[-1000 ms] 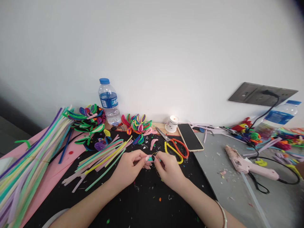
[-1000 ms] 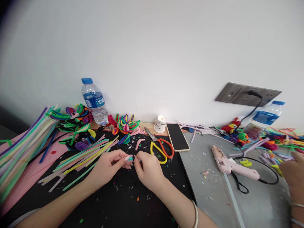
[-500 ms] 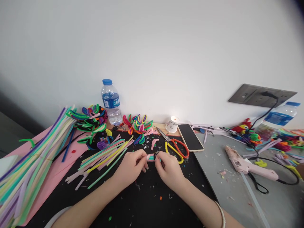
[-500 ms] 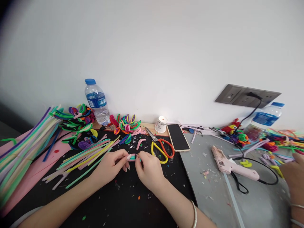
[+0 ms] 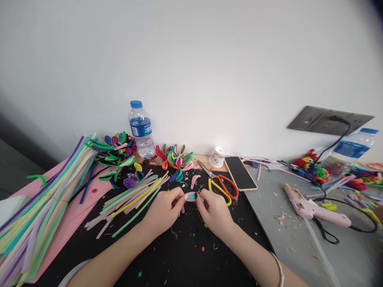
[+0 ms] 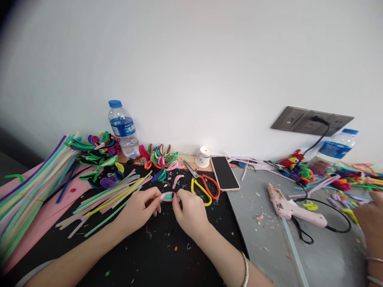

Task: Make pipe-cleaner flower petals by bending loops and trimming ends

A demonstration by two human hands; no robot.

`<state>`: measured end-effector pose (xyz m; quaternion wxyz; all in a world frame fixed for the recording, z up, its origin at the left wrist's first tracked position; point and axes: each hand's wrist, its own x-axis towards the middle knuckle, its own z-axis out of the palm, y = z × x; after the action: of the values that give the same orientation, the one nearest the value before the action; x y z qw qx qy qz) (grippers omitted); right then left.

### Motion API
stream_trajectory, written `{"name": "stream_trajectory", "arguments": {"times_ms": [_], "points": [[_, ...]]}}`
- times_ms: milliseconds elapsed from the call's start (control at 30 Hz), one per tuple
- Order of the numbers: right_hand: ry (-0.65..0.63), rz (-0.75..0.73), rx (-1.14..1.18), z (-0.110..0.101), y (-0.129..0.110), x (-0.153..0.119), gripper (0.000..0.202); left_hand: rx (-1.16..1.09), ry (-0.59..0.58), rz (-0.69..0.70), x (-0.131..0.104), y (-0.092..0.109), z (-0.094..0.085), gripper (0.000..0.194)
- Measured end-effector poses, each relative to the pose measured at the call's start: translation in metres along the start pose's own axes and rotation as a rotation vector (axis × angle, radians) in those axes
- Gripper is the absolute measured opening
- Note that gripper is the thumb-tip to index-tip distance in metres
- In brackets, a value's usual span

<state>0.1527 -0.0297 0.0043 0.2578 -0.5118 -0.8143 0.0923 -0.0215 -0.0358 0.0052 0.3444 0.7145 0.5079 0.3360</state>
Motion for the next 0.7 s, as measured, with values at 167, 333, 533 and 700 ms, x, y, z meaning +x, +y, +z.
{"name": "stream_trajectory", "arguments": {"times_ms": [167,333,533,700], "points": [[-0.035,-0.008,-0.025,-0.0004,0.0005,-0.0001,0.024,0.104,0.021,0.040,-0.0007,-0.0002,0.0006,0.024],[-0.053,-0.035,-0.021,0.0005,0.0001,-0.0017,0.023,0.151,0.037,0.034,-0.0001,0.0012,0.0019,0.024],[-0.047,-0.035,0.041,0.0021,0.0005,-0.0032,0.025,0.120,0.014,0.024,0.0005,0.0016,0.0008,0.025],[-0.062,-0.108,0.104,0.0028,-0.0020,-0.0049,0.026,0.217,0.006,0.043,0.0007,-0.0033,0.0033,0.034]]}}
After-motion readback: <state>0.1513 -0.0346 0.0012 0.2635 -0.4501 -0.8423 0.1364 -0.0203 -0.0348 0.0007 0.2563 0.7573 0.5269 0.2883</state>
